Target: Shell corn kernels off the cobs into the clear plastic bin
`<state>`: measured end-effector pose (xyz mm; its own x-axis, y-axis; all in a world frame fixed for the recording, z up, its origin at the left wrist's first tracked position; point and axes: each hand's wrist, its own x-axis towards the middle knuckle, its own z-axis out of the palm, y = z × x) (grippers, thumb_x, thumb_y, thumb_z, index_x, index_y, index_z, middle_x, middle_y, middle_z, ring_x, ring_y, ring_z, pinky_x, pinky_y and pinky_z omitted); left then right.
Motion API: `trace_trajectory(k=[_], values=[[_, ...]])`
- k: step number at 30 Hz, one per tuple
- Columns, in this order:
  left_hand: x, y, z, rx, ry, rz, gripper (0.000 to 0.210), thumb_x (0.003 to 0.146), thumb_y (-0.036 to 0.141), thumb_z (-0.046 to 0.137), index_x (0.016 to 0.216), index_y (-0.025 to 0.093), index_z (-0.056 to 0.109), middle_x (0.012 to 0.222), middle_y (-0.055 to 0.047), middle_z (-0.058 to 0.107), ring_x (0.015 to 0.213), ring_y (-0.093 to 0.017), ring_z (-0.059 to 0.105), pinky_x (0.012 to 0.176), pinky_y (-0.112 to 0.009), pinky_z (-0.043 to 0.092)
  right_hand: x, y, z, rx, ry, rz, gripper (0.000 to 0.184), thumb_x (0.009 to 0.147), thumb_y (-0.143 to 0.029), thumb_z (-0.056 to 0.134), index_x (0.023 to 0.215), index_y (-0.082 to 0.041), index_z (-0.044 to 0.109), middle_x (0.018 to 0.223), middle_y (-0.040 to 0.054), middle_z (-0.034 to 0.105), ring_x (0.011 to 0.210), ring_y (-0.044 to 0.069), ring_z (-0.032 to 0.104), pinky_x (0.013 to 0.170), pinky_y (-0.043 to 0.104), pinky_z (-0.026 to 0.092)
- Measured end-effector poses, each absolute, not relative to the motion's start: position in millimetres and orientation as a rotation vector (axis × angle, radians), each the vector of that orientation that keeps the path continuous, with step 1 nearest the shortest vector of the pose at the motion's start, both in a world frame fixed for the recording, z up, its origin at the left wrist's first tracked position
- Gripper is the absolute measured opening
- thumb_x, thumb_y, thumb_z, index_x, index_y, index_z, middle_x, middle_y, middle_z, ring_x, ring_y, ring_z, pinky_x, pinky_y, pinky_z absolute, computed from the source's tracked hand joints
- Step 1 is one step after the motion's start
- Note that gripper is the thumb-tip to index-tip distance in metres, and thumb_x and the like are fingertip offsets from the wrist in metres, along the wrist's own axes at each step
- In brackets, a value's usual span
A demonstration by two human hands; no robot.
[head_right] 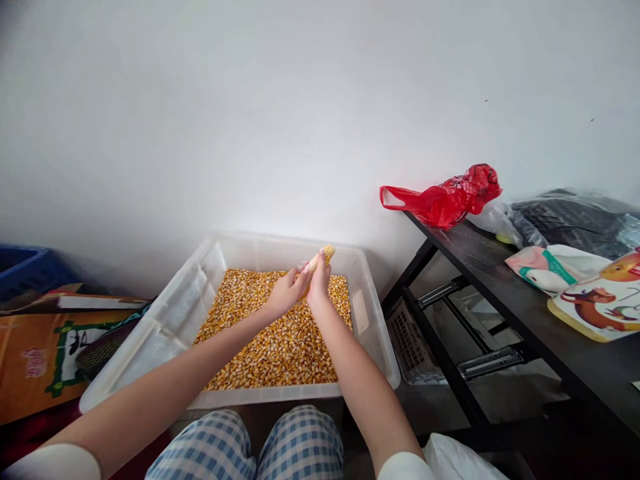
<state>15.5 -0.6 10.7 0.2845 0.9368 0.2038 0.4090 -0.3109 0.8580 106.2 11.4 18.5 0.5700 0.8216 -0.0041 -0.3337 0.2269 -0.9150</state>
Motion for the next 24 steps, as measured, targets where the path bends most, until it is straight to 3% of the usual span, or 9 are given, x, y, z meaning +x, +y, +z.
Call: trace_trajectory(k=[2,5,9,14,17,22,24], values=[[19.2,-4.6,9.4,1.843,1.205,0.991,0.055,0.081,0.058,0.027,0.1,0.016,0.056,0.074,-0.006,0.064,0.068,-0.018,0.06,0.062,-0.026,0.043,96.8,9.3,14.6,-1.113,-0.544,0.801,0.039,0.074,-0.059,0.038,0.081,-0.021,0.044,0.061,-0.001,0.056,0.054,0.015,0.057,0.052,0.027,0.046],[21.4,-6.3,9.2,1.736,1.17,0.93,0.058,0.08,0.06,0.025,0.104,0.016,0.054,0.066,-0.005,0.062,0.054,-0.015,0.058,0.051,-0.024,0.043,93.3,6.7,13.1,-1.284,-0.641,0.568,0.037,0.076,-0.057,0.037,0.075,-0.021,0.046,0.06,-0.0009,0.054,0.056,0.015,0.055,0.054,0.026,0.044],[20.8,-7.7,10.0,1.618,1.123,0.961,0.057,0.077,0.064,0.028,0.088,0.015,0.056,0.058,-0.003,0.057,0.043,-0.013,0.053,0.038,-0.021,0.039,97.6,2.1,16.6,-1.439,-0.792,0.396,0.041,0.08,-0.054,0.03,0.074,-0.02,0.051,0.065,0.0022,0.058,0.061,0.016,0.055,0.059,0.028,0.042],[20.3,-9.6,15.2,1.425,0.997,0.988,0.058,0.075,0.065,0.03,0.075,0.012,0.054,0.054,-0.002,0.053,0.04,-0.012,0.05,0.035,-0.022,0.039,100.1,-4.0,20.2,-1.274,-0.965,0.314,0.039,0.083,-0.047,0.03,0.094,-0.019,0.056,0.088,0.0043,0.063,0.081,0.016,0.057,0.074,0.027,0.042],[18.2,-4.1,18.1,1.329,0.96,0.976,0.06,0.076,0.065,0.03,0.077,0.011,0.057,0.057,-0.004,0.057,0.043,-0.013,0.052,0.038,-0.024,0.041,101.8,-1.3,22.3,-1.191,-0.93,0.423,0.041,0.082,-0.048,0.031,0.091,-0.019,0.059,0.087,0.0029,0.064,0.081,0.014,0.057,0.073,0.025,0.042],[11.8,7.0,18.7,1.334,1.057,1.137,0.063,0.078,0.063,0.025,0.089,0.011,0.059,0.082,-0.01,0.064,0.068,-0.017,0.06,0.057,-0.026,0.046,94.5,4.7,25.7,-1.123,-0.849,0.878,0.052,0.078,-0.058,0.027,0.088,-0.019,0.06,0.061,-0.0008,0.06,0.055,0.012,0.055,0.052,0.021,0.041],[10.8,7.8,18.2,1.415,1.14,1.191,0.062,0.079,0.062,0.024,0.087,0.012,0.06,0.086,-0.012,0.064,0.075,-0.019,0.059,0.062,-0.026,0.044,87.3,2.0,24.1,-1.135,-0.843,0.86,0.045,0.077,-0.056,0.035,0.085,-0.019,0.059,0.061,-0.0009,0.06,0.055,0.012,0.054,0.05,0.02,0.039]])
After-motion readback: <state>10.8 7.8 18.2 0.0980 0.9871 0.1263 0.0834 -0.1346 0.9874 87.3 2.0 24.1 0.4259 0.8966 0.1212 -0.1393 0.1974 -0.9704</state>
